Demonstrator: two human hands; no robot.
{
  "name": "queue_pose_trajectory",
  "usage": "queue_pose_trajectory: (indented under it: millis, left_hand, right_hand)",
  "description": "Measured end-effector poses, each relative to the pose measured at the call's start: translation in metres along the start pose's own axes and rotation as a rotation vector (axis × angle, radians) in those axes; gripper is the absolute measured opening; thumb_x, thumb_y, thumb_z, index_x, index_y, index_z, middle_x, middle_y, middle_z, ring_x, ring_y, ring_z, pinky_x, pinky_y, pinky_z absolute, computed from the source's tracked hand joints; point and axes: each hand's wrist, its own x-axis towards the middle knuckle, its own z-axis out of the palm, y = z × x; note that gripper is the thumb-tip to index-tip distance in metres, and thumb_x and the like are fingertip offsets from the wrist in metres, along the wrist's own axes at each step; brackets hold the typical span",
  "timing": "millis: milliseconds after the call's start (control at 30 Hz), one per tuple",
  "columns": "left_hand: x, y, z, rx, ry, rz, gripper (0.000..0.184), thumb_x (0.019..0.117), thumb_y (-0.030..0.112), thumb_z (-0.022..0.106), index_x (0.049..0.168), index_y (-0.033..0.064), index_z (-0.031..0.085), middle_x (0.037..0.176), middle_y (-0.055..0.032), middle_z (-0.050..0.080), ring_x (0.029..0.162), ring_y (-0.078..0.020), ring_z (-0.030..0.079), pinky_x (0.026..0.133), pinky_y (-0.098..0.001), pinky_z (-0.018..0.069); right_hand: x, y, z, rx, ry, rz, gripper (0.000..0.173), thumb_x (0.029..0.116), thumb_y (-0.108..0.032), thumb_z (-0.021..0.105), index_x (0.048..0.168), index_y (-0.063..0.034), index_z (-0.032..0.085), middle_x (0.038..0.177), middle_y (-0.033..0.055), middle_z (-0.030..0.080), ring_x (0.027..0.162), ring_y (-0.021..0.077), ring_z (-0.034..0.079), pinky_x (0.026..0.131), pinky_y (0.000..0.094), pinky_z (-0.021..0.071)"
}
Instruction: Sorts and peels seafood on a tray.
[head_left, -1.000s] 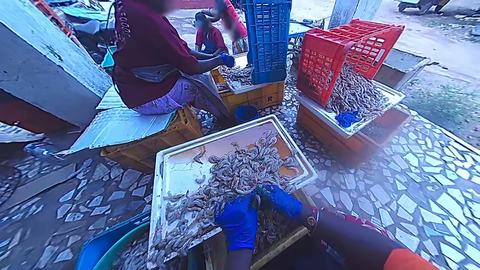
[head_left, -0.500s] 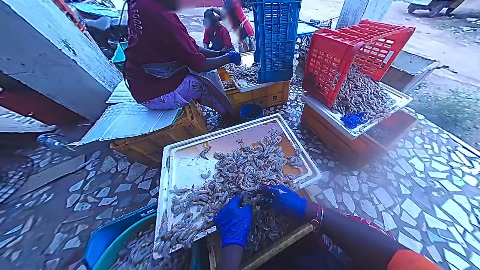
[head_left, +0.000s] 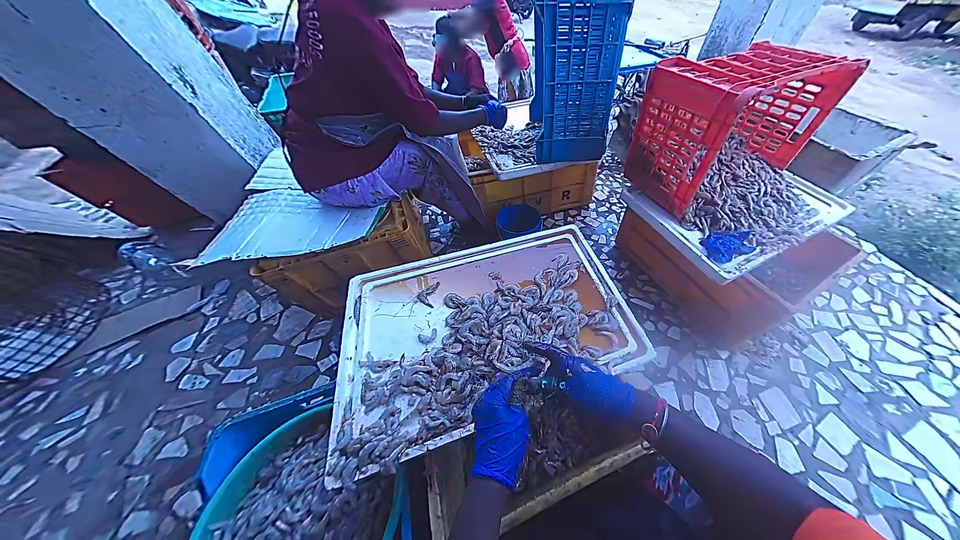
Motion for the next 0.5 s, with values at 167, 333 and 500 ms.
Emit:
queue_pose_trajectory:
  millis: [167,333,500]
  left_hand:
    - [0.010,-0.011,-0.013,-0.100,0.019,-0.186,0.037,0.1023,-0.001,0.048,0.128,0.0134,0.070,0.121,-0.0042,0.074,0.115,-0.0160,0.068,0.104,-0.0432,0.0516]
    - [0.007,-0.015,-0.011,0.019,-0.295,-0.081,0.058,0.0877,-0.004,0.057,0.139,0.0233,0.065,0.141,-0.0089,0.061,0.134,-0.0242,0.054,0.113,-0.0471,0.0432]
    - [0.010,0.006,-0.010,0.472,-0.285,-0.180,0.038,0.0953,0.006,0.058,0.131,0.0130,0.069,0.136,-0.0181,0.064,0.129,-0.0386,0.058,0.106,-0.0636,0.0419]
  right_hand:
    - [-0.006,0.005,-0.007,-0.203,-0.071,-0.076,0.063,0.1031,-0.008,0.050,0.162,-0.0119,0.029,0.113,0.0165,0.067,0.094,0.0196,0.067,0.091,0.0372,0.0551]
    - [-0.007,0.003,-0.005,-0.282,-0.075,-0.056,0.067,0.1008,-0.006,0.053,0.163,-0.0134,0.029,0.135,0.0177,0.064,0.116,0.0244,0.066,0.105,0.0424,0.0501]
    - [-0.009,-0.005,0.000,0.197,-0.029,-0.077,0.055,0.1041,-0.008,0.051,0.157,-0.0113,0.036,0.144,0.0091,0.053,0.088,0.0088,0.064,0.075,0.0277,0.0569]
